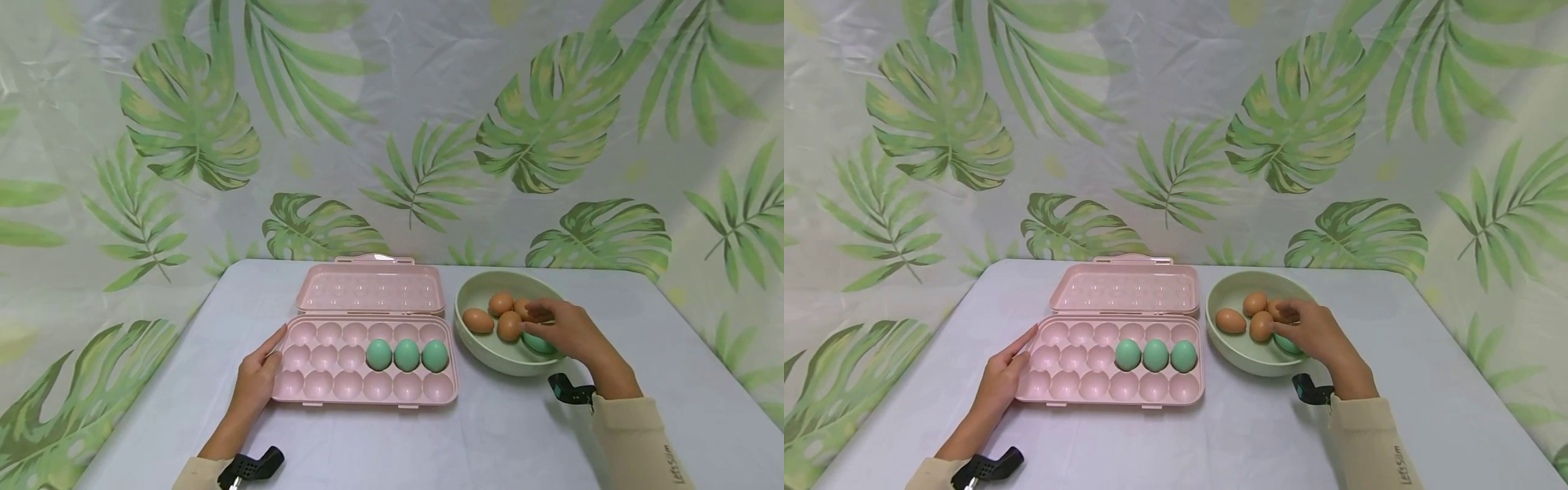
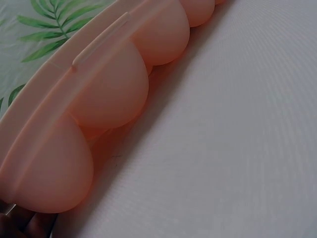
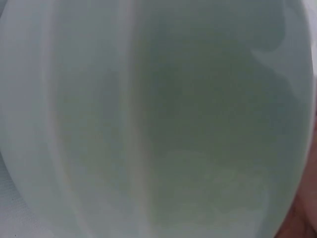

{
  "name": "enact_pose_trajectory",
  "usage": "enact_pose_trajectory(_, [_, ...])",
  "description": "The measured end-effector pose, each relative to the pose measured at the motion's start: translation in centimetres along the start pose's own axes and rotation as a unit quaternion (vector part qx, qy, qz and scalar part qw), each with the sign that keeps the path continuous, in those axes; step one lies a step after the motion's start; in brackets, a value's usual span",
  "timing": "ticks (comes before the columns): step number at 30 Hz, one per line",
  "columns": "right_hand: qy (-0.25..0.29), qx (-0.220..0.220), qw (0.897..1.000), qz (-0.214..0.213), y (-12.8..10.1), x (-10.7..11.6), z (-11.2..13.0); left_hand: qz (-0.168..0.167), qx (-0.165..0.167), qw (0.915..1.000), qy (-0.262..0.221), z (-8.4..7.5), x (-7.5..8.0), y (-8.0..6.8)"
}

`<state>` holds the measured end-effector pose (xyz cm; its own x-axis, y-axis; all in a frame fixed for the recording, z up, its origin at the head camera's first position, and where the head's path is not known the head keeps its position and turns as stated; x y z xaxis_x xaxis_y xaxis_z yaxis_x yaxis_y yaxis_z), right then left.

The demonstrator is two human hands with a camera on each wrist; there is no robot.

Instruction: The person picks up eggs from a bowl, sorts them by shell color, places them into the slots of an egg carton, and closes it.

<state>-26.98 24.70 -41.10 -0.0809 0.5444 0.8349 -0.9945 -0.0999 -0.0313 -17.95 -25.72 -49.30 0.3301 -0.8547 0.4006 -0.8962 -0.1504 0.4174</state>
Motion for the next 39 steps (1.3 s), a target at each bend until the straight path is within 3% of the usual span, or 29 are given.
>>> enact_pose_trajectory(10, [-0.007,0.002,1.000,-0.002,0.0,0.0,0.2,-0.004,-0.004,1.0000,0.005,0.0,-0.1,0.2])
enact_pose_trajectory(24, [0.005,0.042,0.999,0.018,-0.2,0.0,0.4,-0.001,-0.005,1.0000,0.001,-0.2,-0.1,0.1])
enact_pose_trajectory(39, [0.000,0.083,0.993,0.086,-0.7,-0.3,1.2,0.000,-0.002,1.0000,0.009,0.1,0.0,0.0])
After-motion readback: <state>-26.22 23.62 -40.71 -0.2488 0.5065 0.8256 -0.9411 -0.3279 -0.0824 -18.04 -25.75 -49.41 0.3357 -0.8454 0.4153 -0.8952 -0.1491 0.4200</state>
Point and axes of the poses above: each hand's wrist, its own y-axis towards the middle knuckle, its own x-axis out of the back of the hand, z = x × y, the point moved 2 cm from there along y, towards the middle knuckle, and after that the axes turned 13 degrees about -x, right-handed, at the moved point
